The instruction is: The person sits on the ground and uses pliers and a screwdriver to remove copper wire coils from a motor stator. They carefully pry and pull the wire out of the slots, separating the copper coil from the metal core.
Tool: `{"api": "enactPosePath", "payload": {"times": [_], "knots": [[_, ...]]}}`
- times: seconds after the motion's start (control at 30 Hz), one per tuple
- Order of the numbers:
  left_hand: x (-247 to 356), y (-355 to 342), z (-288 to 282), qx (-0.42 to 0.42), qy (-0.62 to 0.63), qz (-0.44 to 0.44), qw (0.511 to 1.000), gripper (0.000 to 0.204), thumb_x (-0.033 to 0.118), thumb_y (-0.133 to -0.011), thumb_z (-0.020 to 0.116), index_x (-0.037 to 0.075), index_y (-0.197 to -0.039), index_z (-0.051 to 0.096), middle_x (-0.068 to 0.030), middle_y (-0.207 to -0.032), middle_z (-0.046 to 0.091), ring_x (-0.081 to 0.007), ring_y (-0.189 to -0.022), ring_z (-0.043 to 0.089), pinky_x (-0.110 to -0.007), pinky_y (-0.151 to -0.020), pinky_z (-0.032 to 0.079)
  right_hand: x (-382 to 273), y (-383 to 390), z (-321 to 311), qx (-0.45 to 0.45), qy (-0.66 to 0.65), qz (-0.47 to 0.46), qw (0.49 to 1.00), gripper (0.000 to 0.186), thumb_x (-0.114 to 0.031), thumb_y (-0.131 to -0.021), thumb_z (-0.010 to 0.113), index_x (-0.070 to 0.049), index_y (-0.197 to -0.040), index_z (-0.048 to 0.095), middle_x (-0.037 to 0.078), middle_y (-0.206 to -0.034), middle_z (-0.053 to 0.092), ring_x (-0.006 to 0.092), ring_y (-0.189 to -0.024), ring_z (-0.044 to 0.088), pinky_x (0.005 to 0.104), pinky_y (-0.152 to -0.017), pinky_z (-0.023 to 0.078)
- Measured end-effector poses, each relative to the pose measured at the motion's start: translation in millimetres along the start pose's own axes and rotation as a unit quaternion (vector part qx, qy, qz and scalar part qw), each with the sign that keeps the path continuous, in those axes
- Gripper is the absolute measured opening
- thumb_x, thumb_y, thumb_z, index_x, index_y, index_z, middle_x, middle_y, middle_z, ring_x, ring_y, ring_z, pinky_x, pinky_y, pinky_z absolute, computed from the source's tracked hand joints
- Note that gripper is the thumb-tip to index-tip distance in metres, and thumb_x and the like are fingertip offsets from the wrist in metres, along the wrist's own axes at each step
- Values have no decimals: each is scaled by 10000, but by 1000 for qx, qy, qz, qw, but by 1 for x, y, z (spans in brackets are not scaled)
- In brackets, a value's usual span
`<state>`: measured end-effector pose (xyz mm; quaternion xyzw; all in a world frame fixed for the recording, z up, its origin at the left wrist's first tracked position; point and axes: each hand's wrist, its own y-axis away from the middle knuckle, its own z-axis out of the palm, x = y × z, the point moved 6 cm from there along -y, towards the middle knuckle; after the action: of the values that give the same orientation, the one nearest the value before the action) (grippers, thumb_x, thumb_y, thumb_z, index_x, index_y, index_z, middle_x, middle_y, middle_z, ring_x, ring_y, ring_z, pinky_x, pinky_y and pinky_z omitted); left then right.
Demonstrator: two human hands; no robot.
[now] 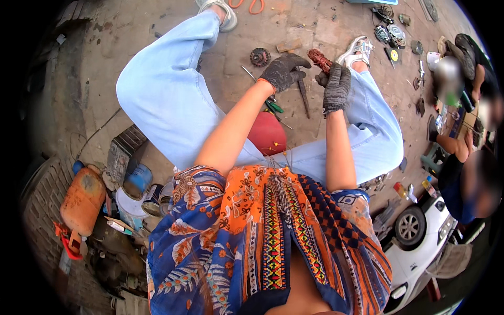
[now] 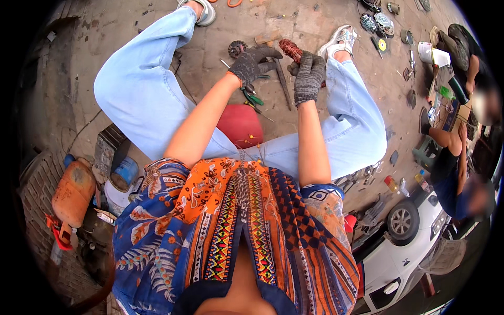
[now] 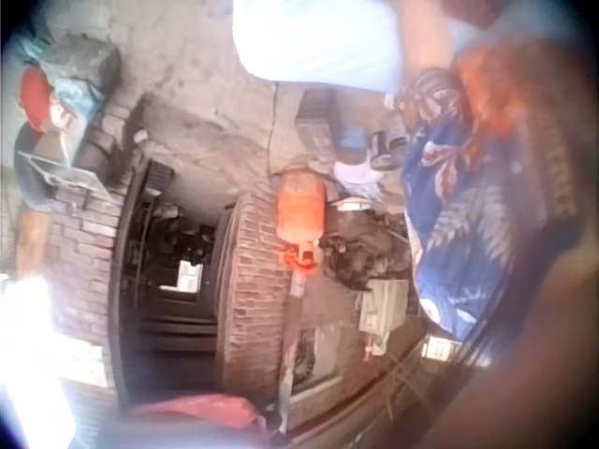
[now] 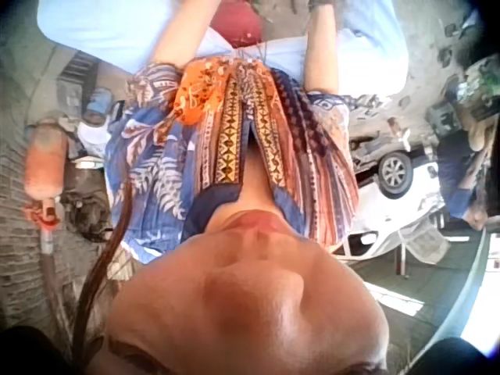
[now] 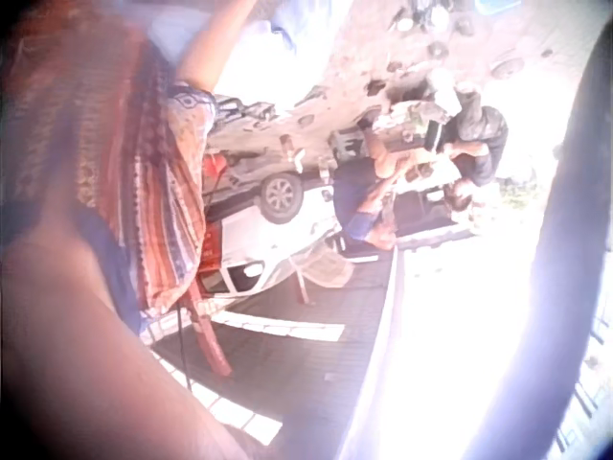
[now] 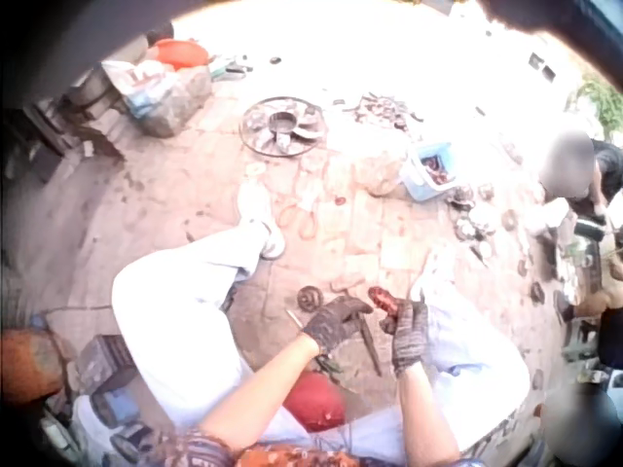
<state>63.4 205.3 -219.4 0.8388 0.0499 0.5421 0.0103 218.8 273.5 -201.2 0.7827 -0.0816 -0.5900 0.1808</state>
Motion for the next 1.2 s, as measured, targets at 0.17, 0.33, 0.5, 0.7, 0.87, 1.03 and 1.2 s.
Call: {"api": "enactPosePath", "payload": {"times": [0.17, 0.33, 0.5, 0.7, 0.87, 1.03, 1.2], "knots": [[-26, 24, 16, 25, 259, -116, 959, 328, 102, -789, 643, 19, -1097, 566, -82, -1000, 633, -160, -882, 607, -300, -791, 495, 41, 23, 24, -35, -438, 216, 872, 357, -356, -941, 439, -14, -881, 519, 69, -588, 500, 155, -459, 438, 354, -760, 533], [-18, 36, 9, 25, 326, -156, 932, 245, 119, -822, 618, 38, -1053, 624, -49, -944, 643, -120, -878, 602, -276, -767, 515, 31, 37, 33, 2, -473, 252, 844, 352, -336, -927, 466, 2, -858, 533, 90, -593, 505, 160, -464, 437, 351, -729, 539], [-9, 42, 6, 34, 362, -145, 920, 261, 128, -840, 613, 36, -1085, 615, -38, -981, 636, -117, -887, 603, -277, -747, 527, 42, 41, 28, 22, -492, 272, 826, 369, -347, -922, 473, 13, -867, 530, 98, -607, 513, 188, -512, 476, 363, -707, 543], [3, 50, 4, 92, 448, -196, 867, 223, 161, -844, 606, 74, -1044, 655, -39, -986, 657, -111, -913, 575, -274, -806, 460, 36, 55, 39, -45, -507, 284, 813, 392, -373, -926, 455, 8, -872, 526, 92, -676, 542, 216, -624, 530, 384, -791, 520], [11, 47, -7, 116, 393, -109, 906, 240, 174, -869, 571, 81, -1078, 644, -42, -1056, 635, -94, -936, 558, -264, -813, 452, 23, 58, 41, -73, -454, 257, 850, 354, -370, -931, 451, -25, -940, 530, 89, -726, 567, 204, -616, 523, 425, -872, 473], [3, 48, 0, 104, 443, -162, 876, 273, 199, -878, 545, 80, -1109, 628, -59, -1108, 623, -136, -972, 573, -282, -861, 438, 13, 61, 44, -101, -431, 216, 870, 343, -363, -915, 489, -42, -1029, 527, 99, -828, 611, 198, -688, 569, 415, -899, 453], [6, 44, -7, 100, 301, -107, 942, 306, 193, -869, 552, 62, -1139, 608, -74, -1093, 627, -136, -962, 576, -288, -865, 439, 22, 60, 40, -196, -408, 159, 877, 397, -367, -882, 544, -34, -1097, 521, 104, -921, 626, 207, -770, 621, 431, -893, 461]]}}
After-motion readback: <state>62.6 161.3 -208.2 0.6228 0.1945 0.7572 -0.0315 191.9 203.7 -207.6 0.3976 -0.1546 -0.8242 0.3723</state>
